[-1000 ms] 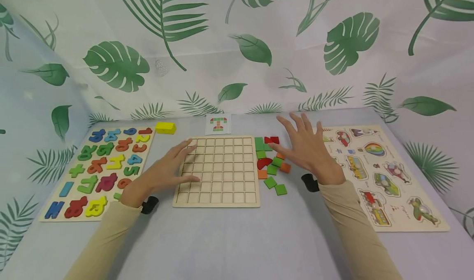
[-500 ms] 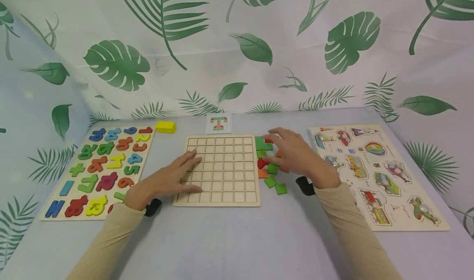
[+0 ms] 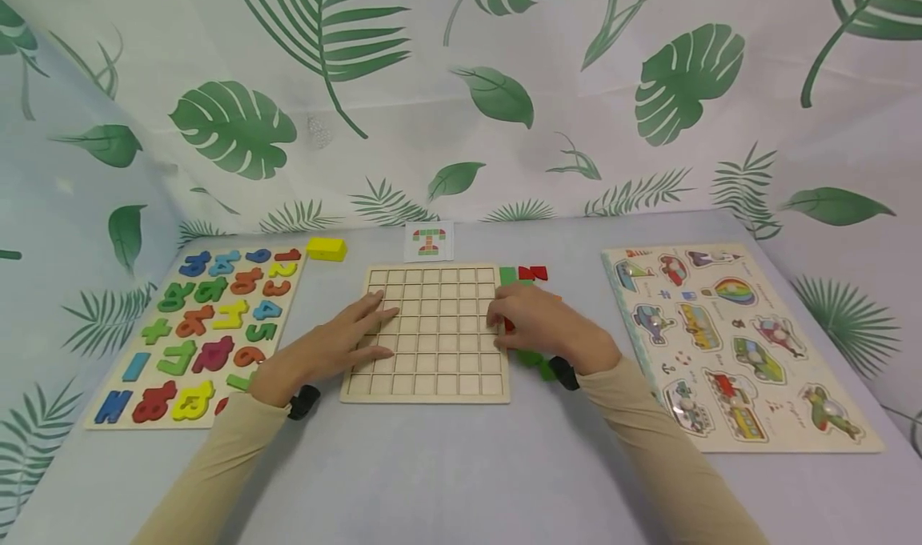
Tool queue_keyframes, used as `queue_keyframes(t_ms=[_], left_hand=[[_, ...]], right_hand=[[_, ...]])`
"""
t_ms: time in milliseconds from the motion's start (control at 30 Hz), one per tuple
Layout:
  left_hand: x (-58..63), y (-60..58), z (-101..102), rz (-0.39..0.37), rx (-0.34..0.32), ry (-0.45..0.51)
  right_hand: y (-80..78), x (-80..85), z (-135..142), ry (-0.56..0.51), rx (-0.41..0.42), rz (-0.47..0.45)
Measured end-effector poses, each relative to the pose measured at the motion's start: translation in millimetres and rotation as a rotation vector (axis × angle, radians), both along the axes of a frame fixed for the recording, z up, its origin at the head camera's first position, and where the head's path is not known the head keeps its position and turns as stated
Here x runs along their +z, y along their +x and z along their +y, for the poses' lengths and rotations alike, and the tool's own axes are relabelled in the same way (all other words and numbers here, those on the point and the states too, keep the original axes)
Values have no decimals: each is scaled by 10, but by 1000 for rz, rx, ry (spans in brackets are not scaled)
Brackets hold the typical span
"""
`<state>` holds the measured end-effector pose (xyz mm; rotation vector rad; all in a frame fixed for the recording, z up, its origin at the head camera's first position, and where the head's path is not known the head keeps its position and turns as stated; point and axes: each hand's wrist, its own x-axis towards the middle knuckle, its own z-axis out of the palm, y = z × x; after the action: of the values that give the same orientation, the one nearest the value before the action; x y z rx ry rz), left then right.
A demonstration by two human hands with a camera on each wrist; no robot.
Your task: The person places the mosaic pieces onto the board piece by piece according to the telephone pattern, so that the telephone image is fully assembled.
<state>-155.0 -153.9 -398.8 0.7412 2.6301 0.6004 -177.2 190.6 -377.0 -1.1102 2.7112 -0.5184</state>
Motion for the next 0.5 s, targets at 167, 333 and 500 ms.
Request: queue_keyframes(t_ms=[167, 333, 500], left_hand=[[-8, -1, 8, 4, 0, -2], [-15, 7, 12, 11, 6, -3], [-20, 16, 8, 22, 10, 8]], right_hand=[[-11, -27, -55, 1, 26, 56], [0, -25, -101, 34, 7, 87], [8, -16, -134, 71, 11, 144]])
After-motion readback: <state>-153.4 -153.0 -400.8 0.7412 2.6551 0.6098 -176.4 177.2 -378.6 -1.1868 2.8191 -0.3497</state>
